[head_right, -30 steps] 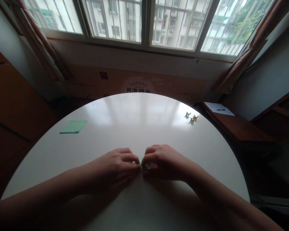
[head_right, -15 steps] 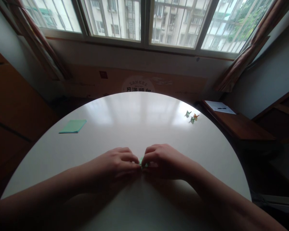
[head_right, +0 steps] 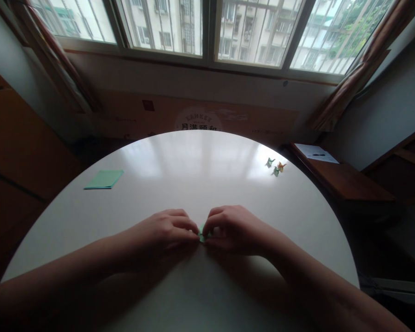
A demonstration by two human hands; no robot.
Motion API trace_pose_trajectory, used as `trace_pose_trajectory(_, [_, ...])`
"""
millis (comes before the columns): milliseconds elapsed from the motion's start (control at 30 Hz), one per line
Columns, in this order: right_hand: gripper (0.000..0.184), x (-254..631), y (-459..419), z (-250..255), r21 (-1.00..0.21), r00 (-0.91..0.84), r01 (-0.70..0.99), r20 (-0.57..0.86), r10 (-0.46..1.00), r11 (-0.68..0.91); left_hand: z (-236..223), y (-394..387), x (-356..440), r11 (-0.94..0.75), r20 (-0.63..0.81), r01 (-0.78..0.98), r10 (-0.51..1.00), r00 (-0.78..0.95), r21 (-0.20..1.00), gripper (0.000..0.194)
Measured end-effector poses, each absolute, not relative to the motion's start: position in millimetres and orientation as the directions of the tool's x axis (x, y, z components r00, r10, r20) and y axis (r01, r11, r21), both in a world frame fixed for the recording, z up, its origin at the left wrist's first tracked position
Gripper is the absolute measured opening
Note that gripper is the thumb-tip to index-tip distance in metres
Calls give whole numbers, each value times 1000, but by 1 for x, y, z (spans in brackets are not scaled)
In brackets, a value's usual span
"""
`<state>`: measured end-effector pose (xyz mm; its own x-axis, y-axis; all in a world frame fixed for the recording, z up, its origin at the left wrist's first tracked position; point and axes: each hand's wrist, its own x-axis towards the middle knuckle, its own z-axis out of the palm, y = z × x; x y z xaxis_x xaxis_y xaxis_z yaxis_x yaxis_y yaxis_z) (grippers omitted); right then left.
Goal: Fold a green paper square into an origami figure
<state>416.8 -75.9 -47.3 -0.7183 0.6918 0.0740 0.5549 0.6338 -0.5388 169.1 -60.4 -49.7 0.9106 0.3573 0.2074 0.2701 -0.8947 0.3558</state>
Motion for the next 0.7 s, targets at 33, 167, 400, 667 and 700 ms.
trace_pose_trajectory(33, [11,417,-76,-47,-549,-714,557,68,697,624,-50,-60,169,-896,204,267,353,913,354,18])
trace_pose_trajectory(167, [10,415,-76,-48,-581,-703,559,46,709,592,-55,-58,170,-899,215,275,360,908,341,20])
trace_pose_trajectory(400, [8,412,-78,-46,-548,-689,573,80,720,609,-72,-61,180,-892,341,357,439,831,279,15])
trace_pose_trajectory(667, [8,412,-78,-44,-520,-690,579,98,717,628,-73,-66,191,-837,338,461,542,769,293,14])
trace_pose_trajectory(700, [7,414,-78,-44,-526,-696,575,88,713,627,-72,-67,191,-831,334,465,551,765,305,14])
